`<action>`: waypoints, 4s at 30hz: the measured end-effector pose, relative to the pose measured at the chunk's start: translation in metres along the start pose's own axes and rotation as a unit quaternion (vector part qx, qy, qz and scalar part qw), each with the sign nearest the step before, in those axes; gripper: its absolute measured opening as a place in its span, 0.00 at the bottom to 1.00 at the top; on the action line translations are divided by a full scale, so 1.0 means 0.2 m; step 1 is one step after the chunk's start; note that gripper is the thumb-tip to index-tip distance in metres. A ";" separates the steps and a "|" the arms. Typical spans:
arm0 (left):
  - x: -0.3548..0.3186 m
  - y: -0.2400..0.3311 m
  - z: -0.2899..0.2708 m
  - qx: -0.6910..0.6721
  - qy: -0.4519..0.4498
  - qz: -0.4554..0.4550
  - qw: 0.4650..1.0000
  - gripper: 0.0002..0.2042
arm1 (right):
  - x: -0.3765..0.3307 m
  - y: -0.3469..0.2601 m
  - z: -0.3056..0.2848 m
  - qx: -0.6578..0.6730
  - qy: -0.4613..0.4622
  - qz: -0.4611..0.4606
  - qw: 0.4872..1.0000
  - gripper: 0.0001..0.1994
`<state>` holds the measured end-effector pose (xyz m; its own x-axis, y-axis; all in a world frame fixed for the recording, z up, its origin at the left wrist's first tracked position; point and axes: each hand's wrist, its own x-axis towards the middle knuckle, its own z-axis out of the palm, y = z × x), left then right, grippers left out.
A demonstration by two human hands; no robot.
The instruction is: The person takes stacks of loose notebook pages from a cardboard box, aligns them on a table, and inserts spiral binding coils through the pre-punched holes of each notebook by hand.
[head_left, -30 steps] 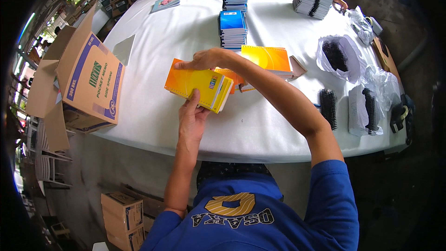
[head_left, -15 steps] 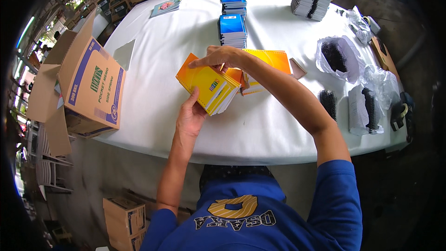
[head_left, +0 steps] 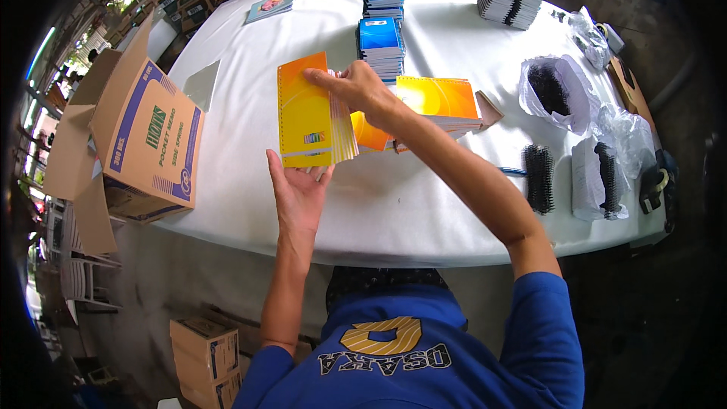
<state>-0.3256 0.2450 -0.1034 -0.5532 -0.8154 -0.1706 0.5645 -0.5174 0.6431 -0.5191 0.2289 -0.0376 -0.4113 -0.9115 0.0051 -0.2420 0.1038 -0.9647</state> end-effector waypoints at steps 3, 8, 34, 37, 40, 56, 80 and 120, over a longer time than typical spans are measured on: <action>0.04 0.03 -0.03 0.081 -0.038 0.062 0.994 0.36 | -0.05 0.00 0.04 0.007 0.048 0.017 0.999 0.36; 0.17 0.25 -0.07 0.186 -0.095 0.022 0.978 0.25 | -0.31 -0.01 0.03 0.248 0.045 0.036 0.967 0.29; 0.68 0.15 0.13 0.319 -0.142 0.035 0.936 0.30 | -0.85 0.28 -0.48 -0.171 0.381 -0.174 0.892 0.08; 0.69 0.13 0.13 0.323 -0.122 0.079 0.935 0.30 | -0.66 0.34 -0.62 -0.233 0.422 -0.200 0.853 0.12; 0.69 0.11 0.13 0.343 -0.139 0.090 0.925 0.31 | -0.57 0.43 -0.67 -0.221 0.319 -0.149 0.909 0.15; 1.16 0.04 -0.03 0.225 -0.321 -0.302 0.869 0.31 | -0.59 0.59 0.13 -0.259 0.195 -0.203 0.924 0.07; 0.73 -0.29 -0.23 0.206 -0.134 0.101 0.964 0.23 | -0.65 0.79 -0.68 0.136 0.101 0.021 0.985 0.49; 0.79 0.31 0.09 0.529 -0.105 0.034 0.842 0.27 | -0.95 0.73 -0.51 -0.428 0.274 -0.167 0.845 0.25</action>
<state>-0.3886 0.0885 -0.0767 -0.7005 -0.7125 -0.0412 -0.1995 0.1401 0.9698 -0.5657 0.4581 -0.1516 -0.4834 -0.6494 0.5871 -0.8751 0.3417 -0.3425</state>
